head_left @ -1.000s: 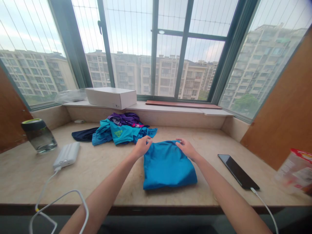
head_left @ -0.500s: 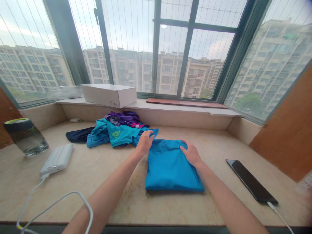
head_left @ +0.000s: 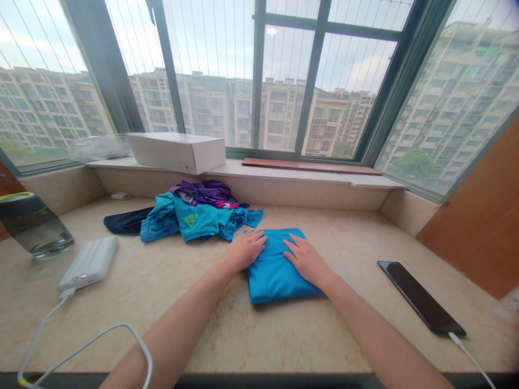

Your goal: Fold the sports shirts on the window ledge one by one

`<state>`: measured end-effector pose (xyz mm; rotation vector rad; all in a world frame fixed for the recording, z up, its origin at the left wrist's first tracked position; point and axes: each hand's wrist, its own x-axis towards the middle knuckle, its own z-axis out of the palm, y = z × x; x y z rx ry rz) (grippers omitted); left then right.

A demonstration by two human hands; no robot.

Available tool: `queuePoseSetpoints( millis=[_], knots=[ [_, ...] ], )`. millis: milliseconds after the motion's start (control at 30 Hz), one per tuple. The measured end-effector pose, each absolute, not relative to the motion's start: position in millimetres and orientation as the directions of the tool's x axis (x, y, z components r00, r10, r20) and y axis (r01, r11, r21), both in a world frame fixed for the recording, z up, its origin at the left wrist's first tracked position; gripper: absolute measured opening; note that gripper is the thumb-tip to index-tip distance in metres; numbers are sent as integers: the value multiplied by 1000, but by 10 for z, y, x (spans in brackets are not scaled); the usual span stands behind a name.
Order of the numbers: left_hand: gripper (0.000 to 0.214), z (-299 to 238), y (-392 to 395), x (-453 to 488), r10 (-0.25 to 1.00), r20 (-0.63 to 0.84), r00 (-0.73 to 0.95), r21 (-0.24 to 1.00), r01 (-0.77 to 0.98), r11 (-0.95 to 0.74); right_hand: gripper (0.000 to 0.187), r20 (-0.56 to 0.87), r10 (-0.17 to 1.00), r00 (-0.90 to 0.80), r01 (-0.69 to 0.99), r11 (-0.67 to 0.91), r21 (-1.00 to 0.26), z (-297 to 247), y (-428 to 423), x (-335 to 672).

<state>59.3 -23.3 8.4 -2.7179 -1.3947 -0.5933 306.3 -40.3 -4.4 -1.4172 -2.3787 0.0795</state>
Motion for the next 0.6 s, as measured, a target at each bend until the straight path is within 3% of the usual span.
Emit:
queuePoseSetpoints(
  millis=[133, 233, 300, 433, 600],
  knots=[
    [34, 198, -420, 671, 698, 375, 610, 202, 681, -704, 38, 336, 807, -485, 725, 586, -361, 78, -315, 3166],
    [47, 194, -559, 719, 646, 272, 713, 246, 598, -763, 43, 201, 764, -613, 576, 606, -549, 148, -434, 3365],
    [55, 160, -570, 708, 644, 230, 730, 271, 587, -763, 51, 108, 768, -631, 563, 549, -618, 170, -555, 3483],
    [53, 145, -442, 568, 683, 266, 681, 245, 637, -731, 62, 13, 752, -659, 583, 522, -623, 205, -763, 3530],
    [29, 280, -406, 450, 667, 336, 665, 183, 648, -739, 70, -2, 709, -706, 565, 560, -606, 241, -856, 3395]
  ],
)
